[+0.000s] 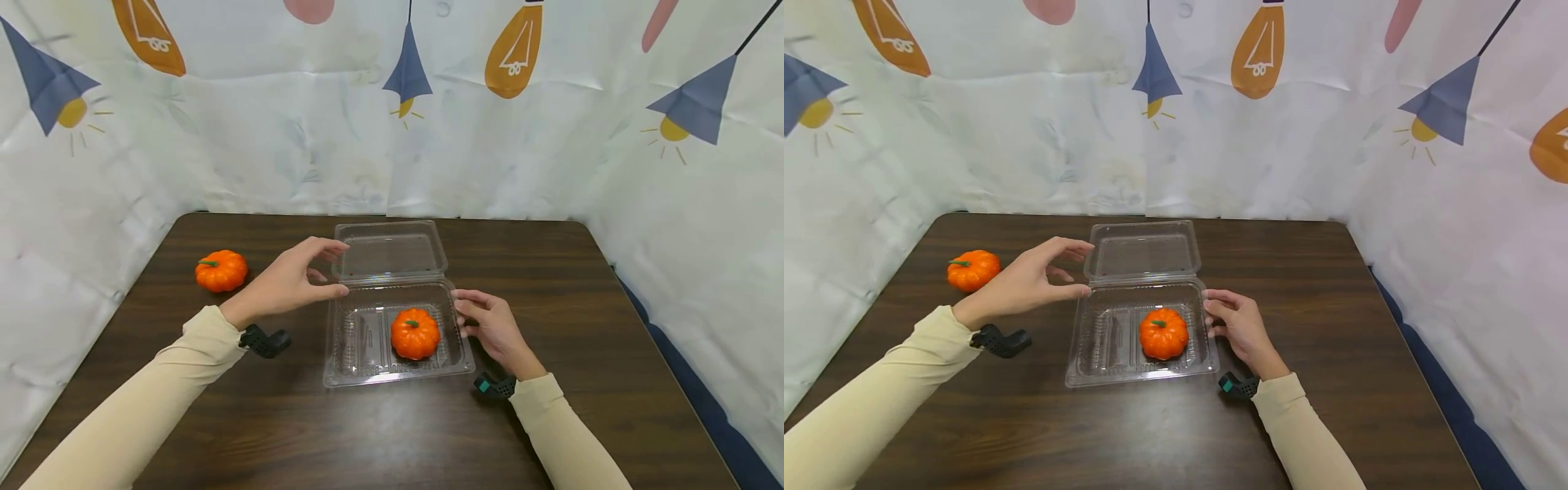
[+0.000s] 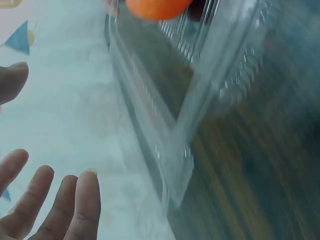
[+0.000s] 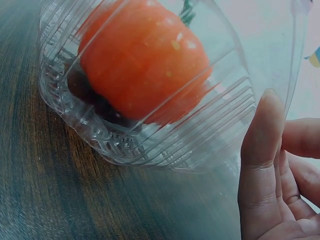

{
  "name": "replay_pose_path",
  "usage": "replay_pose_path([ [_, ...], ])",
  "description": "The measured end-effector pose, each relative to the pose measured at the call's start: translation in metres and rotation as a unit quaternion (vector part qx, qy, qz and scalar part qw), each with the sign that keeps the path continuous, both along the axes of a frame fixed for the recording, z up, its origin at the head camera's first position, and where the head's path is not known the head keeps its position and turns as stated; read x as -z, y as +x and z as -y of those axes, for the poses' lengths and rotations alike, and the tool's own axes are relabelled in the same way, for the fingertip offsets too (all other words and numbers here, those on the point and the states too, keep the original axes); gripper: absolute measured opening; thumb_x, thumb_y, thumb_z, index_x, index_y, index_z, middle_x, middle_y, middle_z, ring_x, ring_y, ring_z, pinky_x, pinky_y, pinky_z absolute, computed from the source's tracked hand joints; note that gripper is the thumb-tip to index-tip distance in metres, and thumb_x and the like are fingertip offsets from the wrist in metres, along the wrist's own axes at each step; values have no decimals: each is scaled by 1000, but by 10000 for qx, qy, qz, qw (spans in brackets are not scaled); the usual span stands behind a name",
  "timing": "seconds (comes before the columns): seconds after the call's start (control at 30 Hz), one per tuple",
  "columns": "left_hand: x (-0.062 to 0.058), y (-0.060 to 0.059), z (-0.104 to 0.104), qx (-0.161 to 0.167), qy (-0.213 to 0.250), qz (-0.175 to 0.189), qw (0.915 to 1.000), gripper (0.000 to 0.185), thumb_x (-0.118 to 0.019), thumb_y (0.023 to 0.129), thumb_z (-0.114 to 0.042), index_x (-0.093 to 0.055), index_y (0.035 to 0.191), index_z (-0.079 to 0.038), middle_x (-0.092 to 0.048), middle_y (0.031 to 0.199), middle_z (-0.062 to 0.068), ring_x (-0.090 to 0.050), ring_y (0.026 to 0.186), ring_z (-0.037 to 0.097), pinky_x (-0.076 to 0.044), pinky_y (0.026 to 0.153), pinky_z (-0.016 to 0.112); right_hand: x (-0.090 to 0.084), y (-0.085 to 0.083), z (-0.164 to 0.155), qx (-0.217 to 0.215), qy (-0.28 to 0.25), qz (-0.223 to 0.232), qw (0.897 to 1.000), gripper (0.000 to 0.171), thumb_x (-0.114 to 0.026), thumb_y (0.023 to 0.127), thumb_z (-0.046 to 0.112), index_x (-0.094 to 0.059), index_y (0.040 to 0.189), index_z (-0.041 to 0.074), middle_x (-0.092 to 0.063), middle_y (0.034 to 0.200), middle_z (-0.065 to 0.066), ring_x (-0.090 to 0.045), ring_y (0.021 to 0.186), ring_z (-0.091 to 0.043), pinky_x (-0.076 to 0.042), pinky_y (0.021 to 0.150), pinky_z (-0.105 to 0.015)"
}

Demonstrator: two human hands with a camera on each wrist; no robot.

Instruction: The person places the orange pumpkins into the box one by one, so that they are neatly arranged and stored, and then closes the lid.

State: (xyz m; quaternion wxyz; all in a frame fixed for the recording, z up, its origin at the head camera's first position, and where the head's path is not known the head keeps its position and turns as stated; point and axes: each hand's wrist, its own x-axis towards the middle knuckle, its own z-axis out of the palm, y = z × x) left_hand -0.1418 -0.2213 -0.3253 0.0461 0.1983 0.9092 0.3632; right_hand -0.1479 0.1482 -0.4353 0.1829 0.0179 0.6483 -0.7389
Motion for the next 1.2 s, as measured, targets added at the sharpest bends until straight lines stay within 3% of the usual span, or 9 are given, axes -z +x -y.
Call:
replay_pose_path([
  [0.2, -3, 3, 31, -605, 46, -202, 9980, 67, -78, 79, -45, -48, 137, -30, -52, 133, -7, -54, 121, 16, -57, 85, 25, -1, 1, 0, -35, -12, -10, 10000, 51, -69, 91, 24, -54, 132, -1, -66, 84, 5, -58, 65, -9, -55, 54, -21],
  [0.33, -7, 8, 53, -923, 19, -132, 9956, 67, -76, 80, -46, -46, 138, -31, -50, 135, -7, -52, 121, 13, -55, 86, 21, -3, 1, 0, -9, 7, 9, 10000, 50, -69, 91, 24, -54, 132, -1, -65, 84, 5, -58, 64, -9, -55, 54, -21],
  [0.53, -7, 19, 87, -1378, -419, -138, 9895, 67, -73, 81, -53, -44, 139, -36, -53, 130, -7, -59, 100, -1, -52, 80, 16, -3, 3, 1, -17, 131, 1, 9999, 48, -70, 91, 25, -56, 130, 2, -65, 86, 5, -57, 65, -9, -55, 54, -20],
  [0.6, -6, 23, 98, -1491, -489, -179, 9874, 67, -73, 81, -52, -44, 139, -36, -53, 131, -5, -58, 101, -1, -51, 80, 15, -2, 3, 1, -16, 148, 5, 9999, 47, -70, 90, 26, -57, 129, 2, -65, 86, 5, -57, 65, -9, -55, 54, -20],
  [0.77, 0, 28, 125, -1810, -606, -153, 9815, 69, -72, 82, -52, -44, 141, -30, -51, 138, -1, -54, 120, 18, -50, 87, 24, -2, 3, 1, -23, 143, -34, 9999, 48, -70, 90, 26, -57, 129, 2, -65, 86, 5, -57, 65, -9, -54, 53, -20],
  [1.07, 16, 28, 163, -2154, -935, -53, 9720, 73, -70, 84, -53, -44, 142, -18, -50, 142, 12, -54, 119, 31, -43, 74, 17, 0, 4, 0, 3, 128, 41, 9999, 50, -71, 89, 27, -56, 130, 2, -65, 85, 5, -57, 65, -10, -56, 55, -21],
  [1.2, 23, 28, 172, -2245, -938, -115, 9699, 74, -71, 85, -49, -43, 143, -11, -50, 140, 16, -54, 118, 34, -45, 75, 24, 1, 4, 1, -11, 142, 18, 9999, 50, -71, 89, 27, -57, 130, 2, -65, 85, 5, -57, 66, -9, -56, 54, -20],
])
